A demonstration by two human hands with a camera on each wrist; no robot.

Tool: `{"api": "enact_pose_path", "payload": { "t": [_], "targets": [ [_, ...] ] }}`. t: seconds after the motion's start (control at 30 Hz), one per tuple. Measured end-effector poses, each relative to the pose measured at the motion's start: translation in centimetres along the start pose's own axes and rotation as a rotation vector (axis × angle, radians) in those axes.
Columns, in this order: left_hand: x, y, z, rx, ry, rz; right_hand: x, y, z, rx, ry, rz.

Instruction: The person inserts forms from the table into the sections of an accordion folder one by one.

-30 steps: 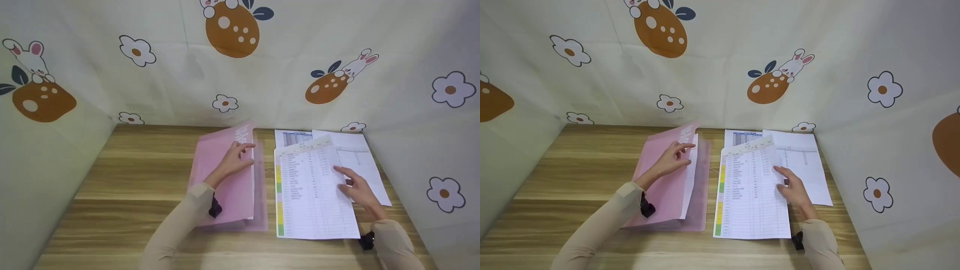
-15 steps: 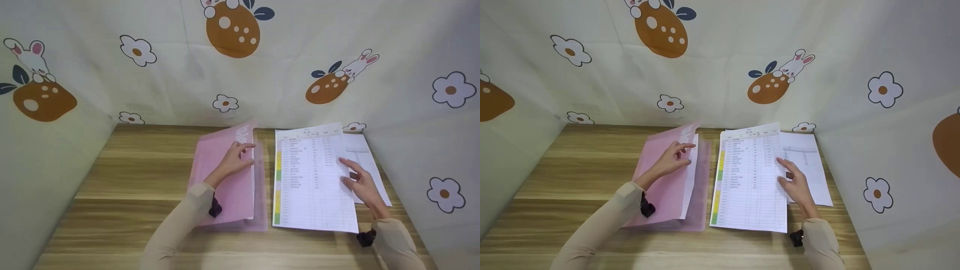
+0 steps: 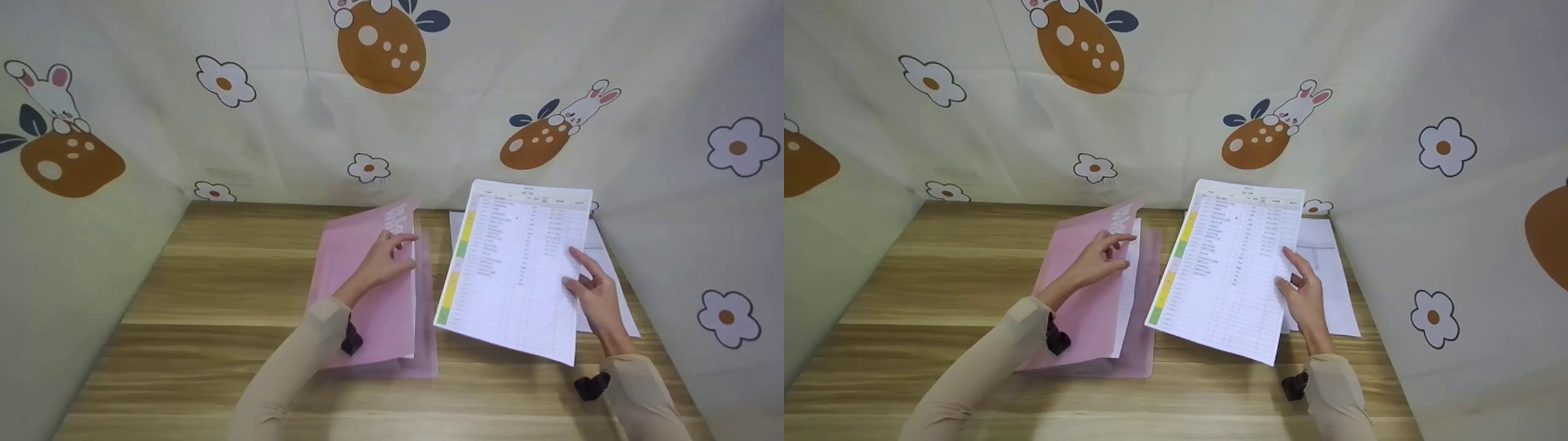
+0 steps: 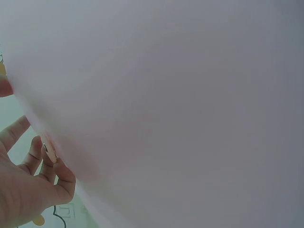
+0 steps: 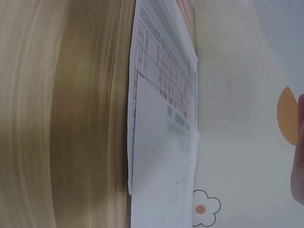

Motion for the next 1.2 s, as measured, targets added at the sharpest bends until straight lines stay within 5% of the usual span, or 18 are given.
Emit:
{"api": "enact_pose_path", "payload": {
  "t": [0.57, 1.2],
  "targets": [
    [0.2, -0.1, -0.1, -0.005, 0.009, 0.023, -0.6, 0.1, -1.5, -0.209, 0.02, 0.0],
    [0.2, 0.0, -0.2, 0.019, -0.003, 0.072, -2.6, 0.8, -4.4, -0.122, 0.028, -0.031]
  ]
}}
Point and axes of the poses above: each hand's wrist, its own y-axis away from the middle knuckle, its own z-axis out of the back of the hand, x = y × z, the point moved 5 cm from there along -y, towards the middle knuckle, and after that the axes turned 2 degrees about x, right-handed, at the moved point
